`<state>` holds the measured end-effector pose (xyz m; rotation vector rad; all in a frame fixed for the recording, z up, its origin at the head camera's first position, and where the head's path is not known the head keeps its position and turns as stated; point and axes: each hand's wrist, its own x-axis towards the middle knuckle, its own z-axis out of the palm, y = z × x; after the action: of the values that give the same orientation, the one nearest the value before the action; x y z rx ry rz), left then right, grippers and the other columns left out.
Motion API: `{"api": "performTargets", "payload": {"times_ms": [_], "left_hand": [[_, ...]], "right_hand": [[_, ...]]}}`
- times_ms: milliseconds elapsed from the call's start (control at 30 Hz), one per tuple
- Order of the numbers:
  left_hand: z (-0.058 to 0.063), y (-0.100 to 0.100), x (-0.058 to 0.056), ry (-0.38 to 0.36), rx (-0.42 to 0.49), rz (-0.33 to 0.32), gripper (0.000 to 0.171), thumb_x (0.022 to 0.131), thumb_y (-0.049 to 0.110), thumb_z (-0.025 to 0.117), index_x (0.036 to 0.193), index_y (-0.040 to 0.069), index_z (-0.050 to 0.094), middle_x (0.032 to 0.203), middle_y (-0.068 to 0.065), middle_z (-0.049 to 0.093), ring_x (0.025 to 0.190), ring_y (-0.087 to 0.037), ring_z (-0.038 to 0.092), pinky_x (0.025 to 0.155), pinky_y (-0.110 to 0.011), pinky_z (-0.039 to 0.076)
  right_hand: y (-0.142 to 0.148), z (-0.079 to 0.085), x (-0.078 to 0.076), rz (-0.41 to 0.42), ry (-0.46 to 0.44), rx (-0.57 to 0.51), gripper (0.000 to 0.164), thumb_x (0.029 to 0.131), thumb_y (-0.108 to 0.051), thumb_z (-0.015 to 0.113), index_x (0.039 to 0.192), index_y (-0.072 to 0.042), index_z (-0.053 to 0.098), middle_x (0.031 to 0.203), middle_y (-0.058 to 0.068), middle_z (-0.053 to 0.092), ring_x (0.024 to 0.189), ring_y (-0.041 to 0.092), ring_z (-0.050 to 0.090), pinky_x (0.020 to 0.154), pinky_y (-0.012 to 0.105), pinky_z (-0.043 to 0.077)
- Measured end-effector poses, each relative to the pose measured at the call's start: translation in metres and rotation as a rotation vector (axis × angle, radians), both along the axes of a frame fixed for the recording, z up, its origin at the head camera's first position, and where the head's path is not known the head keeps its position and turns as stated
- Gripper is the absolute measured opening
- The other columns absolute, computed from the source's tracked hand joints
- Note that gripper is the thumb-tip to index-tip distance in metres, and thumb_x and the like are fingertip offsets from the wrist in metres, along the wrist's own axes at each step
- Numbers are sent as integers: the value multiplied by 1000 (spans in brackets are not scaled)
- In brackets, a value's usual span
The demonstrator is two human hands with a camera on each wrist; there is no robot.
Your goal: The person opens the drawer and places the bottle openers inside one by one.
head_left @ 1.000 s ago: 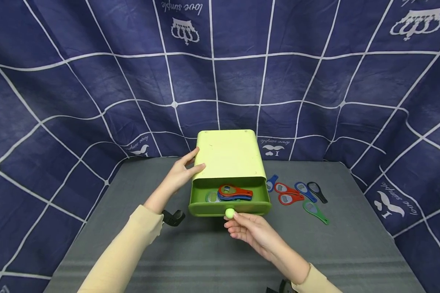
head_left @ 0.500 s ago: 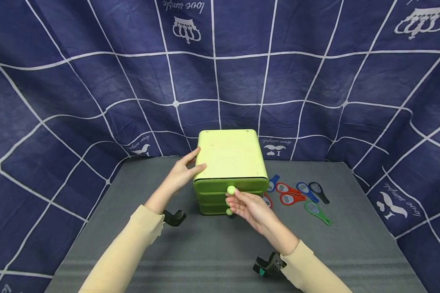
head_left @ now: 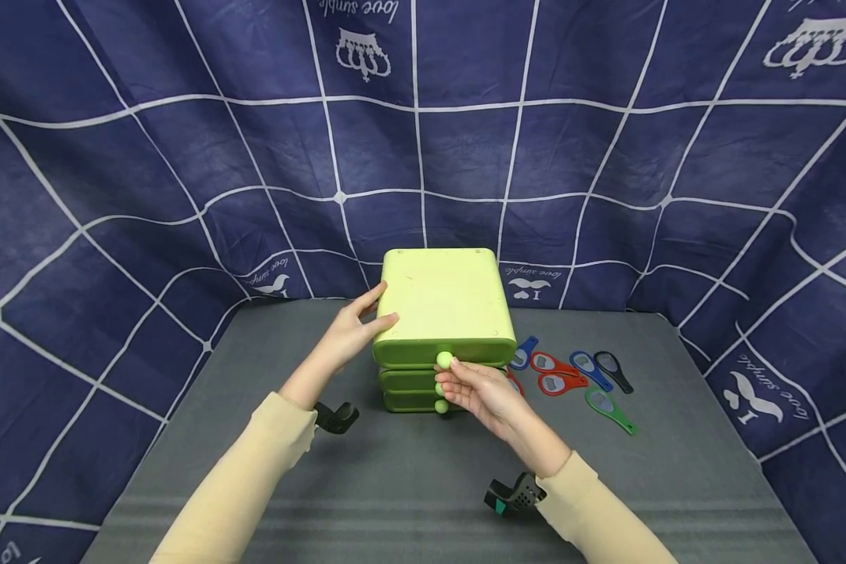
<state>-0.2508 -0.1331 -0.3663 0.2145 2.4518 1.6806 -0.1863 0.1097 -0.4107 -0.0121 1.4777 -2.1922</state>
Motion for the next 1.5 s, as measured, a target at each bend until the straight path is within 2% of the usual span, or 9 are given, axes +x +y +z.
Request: {"api": "performTargets", "payload": {"times_ms": [600, 767, 900, 1033, 1200, 1300, 1500], "left_hand": [[0, 2, 0, 9, 27, 5, 73, 95, 29, 65, 157, 22, 28, 164, -6, 20, 148, -31, 26, 117, -50, 32], [-1, 2, 0, 6, 28, 8, 73, 95, 30, 66, 157, 22, 28, 164, -6, 21, 148, -30, 26, 116, -49, 32], [-2, 2, 0, 3, 30, 10, 73, 95, 30, 66, 157, 22, 28, 164, -7, 21, 148, -30, 26, 116, -49, 33], [-2, 2, 0, 0, 32, 13, 72, 95, 30, 66, 157, 23, 28, 164, -6, 21, 148, -29, 27, 116, -49, 33], [-1, 2, 0, 9, 33, 20, 72, 94, 29, 66, 156, 22, 30, 163, -6, 23, 147, -29, 28, 117, -48, 32], [-1, 3, 0, 13, 35, 21, 72, 94, 29, 66, 156, 22, 30, 163, -6, 24, 147, -29, 28, 117, -48, 31], [-1, 3, 0, 10, 33, 22, 72, 94, 29, 66, 156, 22, 30, 163, -7, 24, 147, -29, 29, 117, -48, 32]], "right_hand": [[2, -7, -2, 6, -30, -74, 24, 105, -23, 49, 114, -3, 60, 89, -3, 70, 81, 6, 64, 76, 17, 54], [2, -9, 0, 8, -32, -75, 27, 105, -24, 49, 118, -2, 58, 90, -3, 69, 82, 6, 64, 77, 18, 55], [3, -12, 3, 22, -28, -70, 38, 104, -27, 51, 128, 3, 54, 92, -3, 69, 83, 6, 64, 78, 19, 55], [5, -20, 6, 54, -18, -40, 47, 104, -29, 52, 134, 7, 51, 93, -3, 68, 85, 6, 64, 79, 19, 55], [9, -33, 11, 73, -38, -10, 34, 104, -28, 52, 121, 1, 61, 92, -2, 68, 84, 7, 65, 78, 20, 55], [11, -41, 13, 67, -54, -4, 32, 103, -28, 52, 118, -1, 63, 92, -2, 69, 81, 6, 65, 78, 20, 56], [13, -57, 15, 82, -58, 26, 47, 102, -32, 54, 129, 8, 55, 92, -3, 69, 81, 5, 66, 78, 20, 56]]}}
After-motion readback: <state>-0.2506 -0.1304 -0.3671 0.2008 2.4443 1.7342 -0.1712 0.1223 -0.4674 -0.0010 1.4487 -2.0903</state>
